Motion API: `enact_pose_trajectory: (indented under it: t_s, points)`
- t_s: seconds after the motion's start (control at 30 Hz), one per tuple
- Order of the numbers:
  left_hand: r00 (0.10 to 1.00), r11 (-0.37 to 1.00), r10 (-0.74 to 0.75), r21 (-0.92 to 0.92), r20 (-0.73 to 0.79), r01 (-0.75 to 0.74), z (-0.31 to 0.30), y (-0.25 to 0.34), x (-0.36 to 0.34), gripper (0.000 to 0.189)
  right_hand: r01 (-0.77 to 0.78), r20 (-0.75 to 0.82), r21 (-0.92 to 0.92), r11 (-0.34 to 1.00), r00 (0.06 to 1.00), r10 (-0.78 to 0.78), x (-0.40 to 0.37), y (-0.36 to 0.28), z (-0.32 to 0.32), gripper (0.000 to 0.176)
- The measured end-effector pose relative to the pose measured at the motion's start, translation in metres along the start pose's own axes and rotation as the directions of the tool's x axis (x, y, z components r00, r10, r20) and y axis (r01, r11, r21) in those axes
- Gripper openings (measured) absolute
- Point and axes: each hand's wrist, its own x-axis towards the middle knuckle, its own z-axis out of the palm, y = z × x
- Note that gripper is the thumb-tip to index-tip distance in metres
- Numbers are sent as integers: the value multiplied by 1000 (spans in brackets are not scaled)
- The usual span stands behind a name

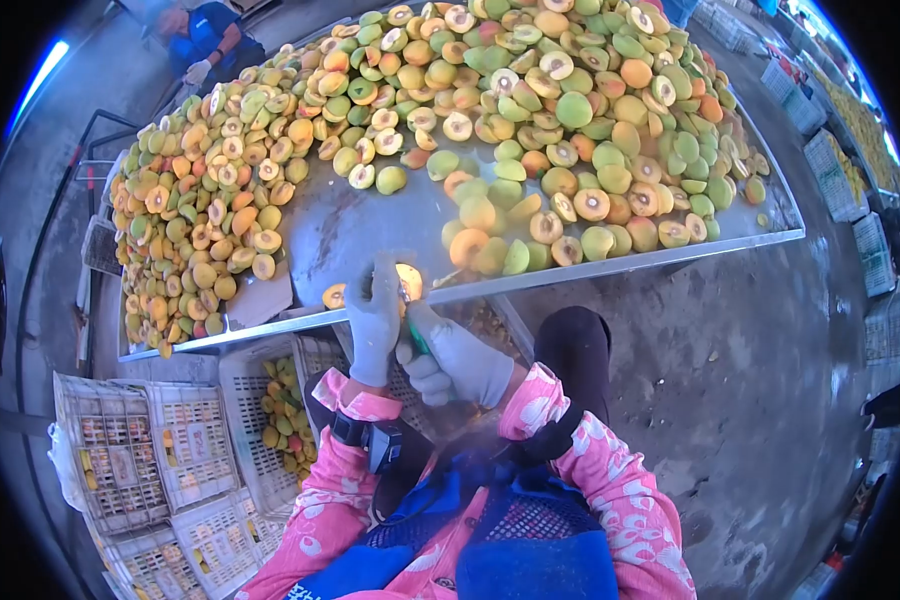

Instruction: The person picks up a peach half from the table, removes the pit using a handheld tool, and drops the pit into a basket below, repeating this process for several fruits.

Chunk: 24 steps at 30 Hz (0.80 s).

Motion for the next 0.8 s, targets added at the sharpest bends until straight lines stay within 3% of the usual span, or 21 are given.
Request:
enact_pose_trajectory:
  t_s: [0.03, 0.07, 0.1, 0.13, 0.2, 0.3, 0.33, 0.4, 0.43, 0.47, 0.5, 0.53, 0.57, 0.6, 0.67, 0.73, 0.77, 0.8]
  points:
    - [1000, 1000, -3, 3, 0, 3, 0, 0, -1, 26, -74, 97, 84, 994, 993, 66, 1, 1, -5, 53]
    - [990, 976, 137, 166, 36, -141, -1, 2, -3, 25, -77, 100, 89, 993, 993, 68, 4, 3, -11, 53]
    - [959, 905, 266, 318, 93, -282, -2, 3, -5, 25, -128, 215, 166, 978, 972, 91, 6, 6, -17, 54]
    - [960, 904, 264, 323, 91, -279, -2, 2, -5, 25, -186, 328, 233, 955, 939, 103, 8, 8, -22, 55]
    - [979, 957, 176, 215, 104, -194, -3, -1, -1, 19, -202, 361, 253, 946, 927, 101, 10, 11, -28, 55]
    - [991, 975, 87, 195, 105, -106, -12, -49, 5, 21, -211, 419, 261, 942, 904, 87, 12, 13, -30, 57]
    - [991, 974, 86, 200, 102, -105, -10, -36, 1, 21, -205, 444, 249, 947, 893, 77, 12, 14, -30, 57]
    - [979, 984, -175, 20, 103, 174, -1, 3, -10, 26, -237, 478, 272, 933, 874, 83, 12, 17, -33, 58]
    - [980, 985, -175, 21, 99, 173, 0, 6, -11, 26, -265, 507, 294, 918, 858, 85, 11, 18, -34, 58]
    - [986, 994, -78, 83, 148, 66, 0, 8, -11, 28, -266, 509, 292, 919, 856, 86, 11, 20, -32, 58]
    - [980, 989, 15, 142, 200, -44, 0, 10, -13, 30, -290, 581, 356, 888, 813, 33, 10, 25, -30, 57]
    - [980, 988, 13, 146, 196, -43, 2, 16, -17, 30, -321, 645, 415, 851, 764, -27, 9, 30, -27, 57]
    - [960, 983, -94, -125, 264, 131, 7, 23, -22, 31, -324, 650, 415, 850, 760, -27, 8, 35, -24, 57]
    - [918, 875, -173, -371, 358, 310, 8, 27, -26, 31, -294, 625, 469, 832, 777, -78, 7, 40, -22, 55]
    - [919, 835, -245, -414, 310, 363, 6, 13, -31, 32, -262, 594, 526, 809, 794, -129, 9, 45, -23, 54]
    - [904, 781, -334, -457, 269, 425, -4, -14, -40, 33, -171, 688, 358, 918, 713, -136, 13, 55, -33, 55]
    - [994, 986, -105, -125, 35, 108, -21, -31, -42, 32, -174, 685, 361, 916, 716, -134, 12, 56, -35, 55]
    - [974, 942, 204, 290, -100, -168, -44, -48, -48, 32, -175, 642, 329, 928, 762, -84, 9, 59, -37, 55]
